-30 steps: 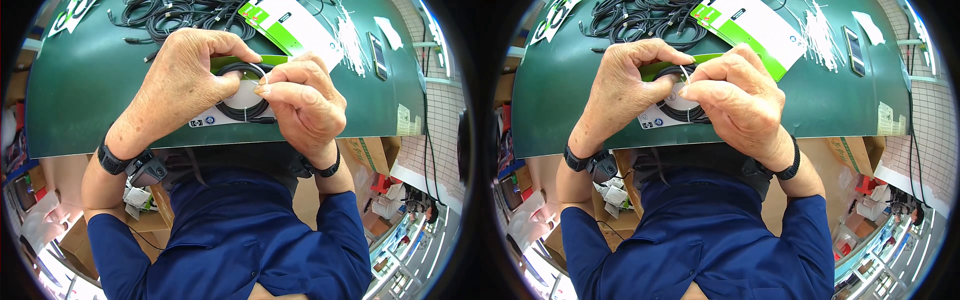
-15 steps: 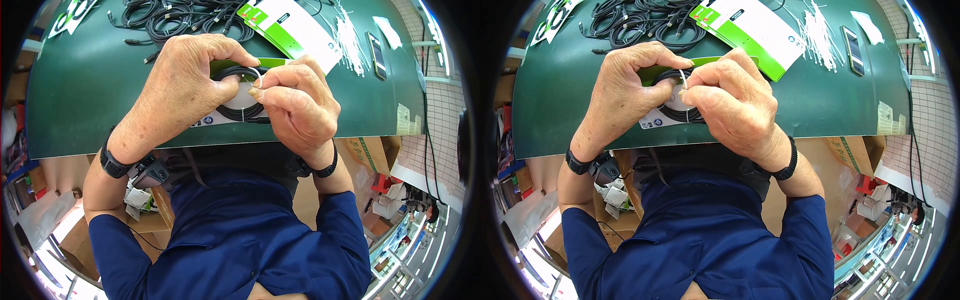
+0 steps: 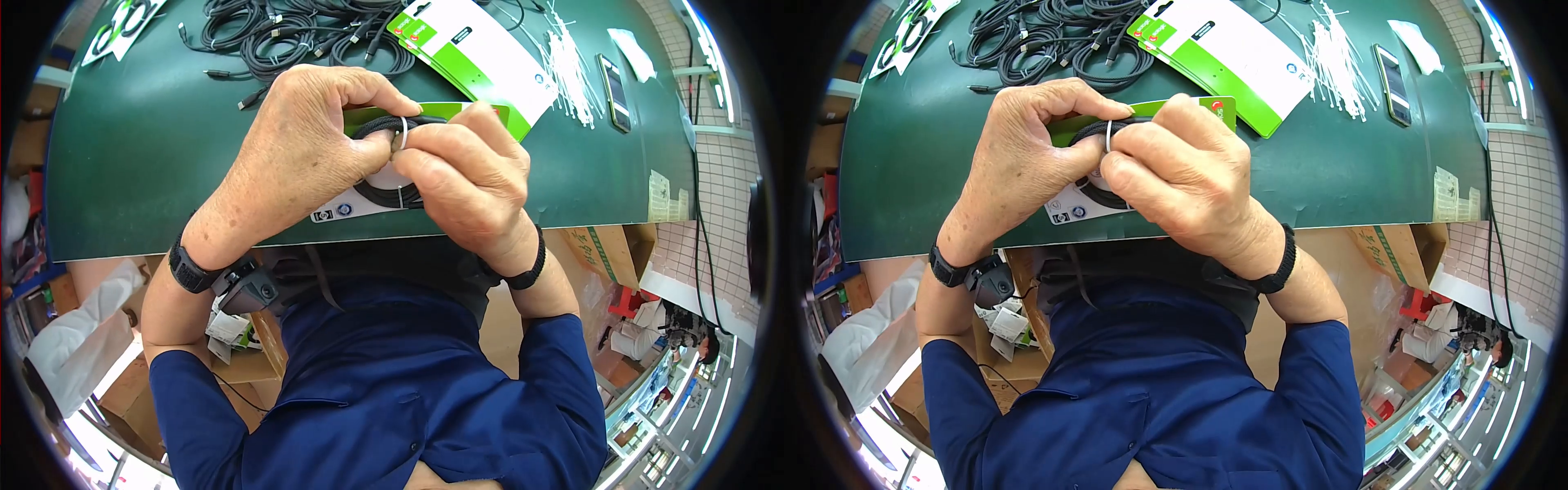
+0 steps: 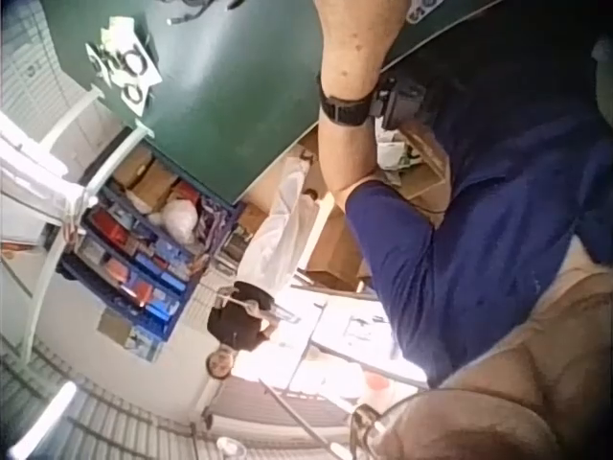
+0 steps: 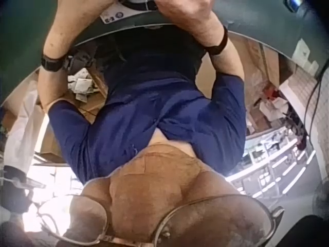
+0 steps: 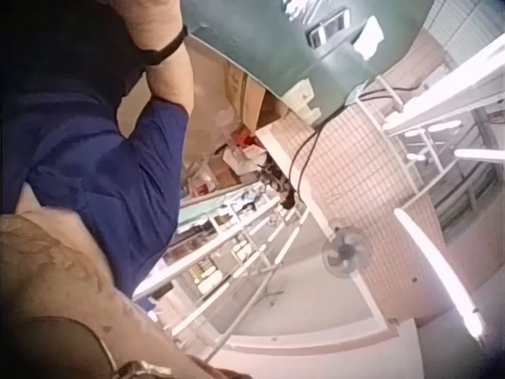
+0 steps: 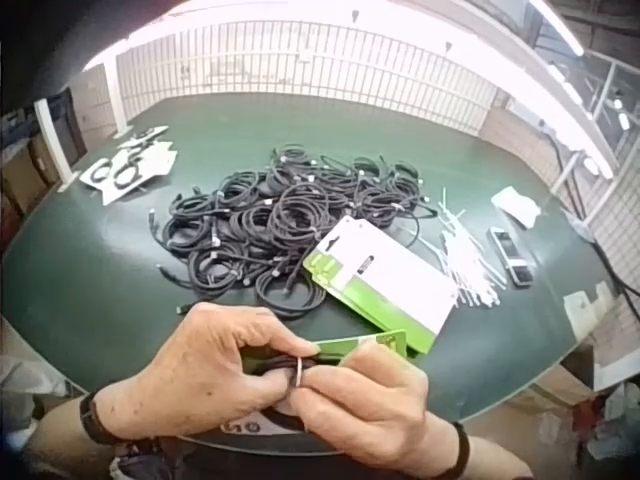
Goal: The person packages a cable by placing it onto a cardboard backing and securing it with two zip ties threaded through the card. After tightening the ties and setting the package aside, they repeat the process with a second cable and backing.
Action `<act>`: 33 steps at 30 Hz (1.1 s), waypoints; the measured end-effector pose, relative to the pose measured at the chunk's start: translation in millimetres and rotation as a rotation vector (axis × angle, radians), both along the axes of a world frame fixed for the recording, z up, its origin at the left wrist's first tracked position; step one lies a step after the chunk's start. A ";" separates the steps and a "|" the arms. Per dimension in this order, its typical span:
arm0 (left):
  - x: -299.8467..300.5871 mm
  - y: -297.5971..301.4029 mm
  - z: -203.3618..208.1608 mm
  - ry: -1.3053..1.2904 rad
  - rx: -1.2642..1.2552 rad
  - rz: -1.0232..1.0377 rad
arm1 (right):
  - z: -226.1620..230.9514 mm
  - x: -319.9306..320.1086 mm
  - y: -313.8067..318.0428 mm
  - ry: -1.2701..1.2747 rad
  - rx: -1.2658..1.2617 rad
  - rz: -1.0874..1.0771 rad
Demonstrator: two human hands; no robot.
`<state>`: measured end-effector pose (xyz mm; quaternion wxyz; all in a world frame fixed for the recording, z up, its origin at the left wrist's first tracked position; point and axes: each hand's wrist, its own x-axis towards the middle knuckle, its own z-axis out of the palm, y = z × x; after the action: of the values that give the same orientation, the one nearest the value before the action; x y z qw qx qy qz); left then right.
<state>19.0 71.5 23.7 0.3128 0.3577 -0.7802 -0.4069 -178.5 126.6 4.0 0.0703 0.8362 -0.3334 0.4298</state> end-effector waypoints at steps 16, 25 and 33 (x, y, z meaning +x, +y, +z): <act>1.8 -0.4 0.2 0.077 -0.005 -0.013 | 0.8 -2.0 2.2 0.059 0.021 0.019; 3.7 1.5 6.5 0.094 -0.170 0.038 | 20.3 -17.7 -0.2 -0.143 0.019 0.015; 11.8 30.9 26.1 0.107 -0.598 -0.187 | 39.9 -59.4 5.5 -0.798 0.994 -0.064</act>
<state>30.7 102.5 49.8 0.4057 0.1545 -0.8773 -0.2046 -237.9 132.1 43.9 -0.4427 0.5344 -0.5183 0.4998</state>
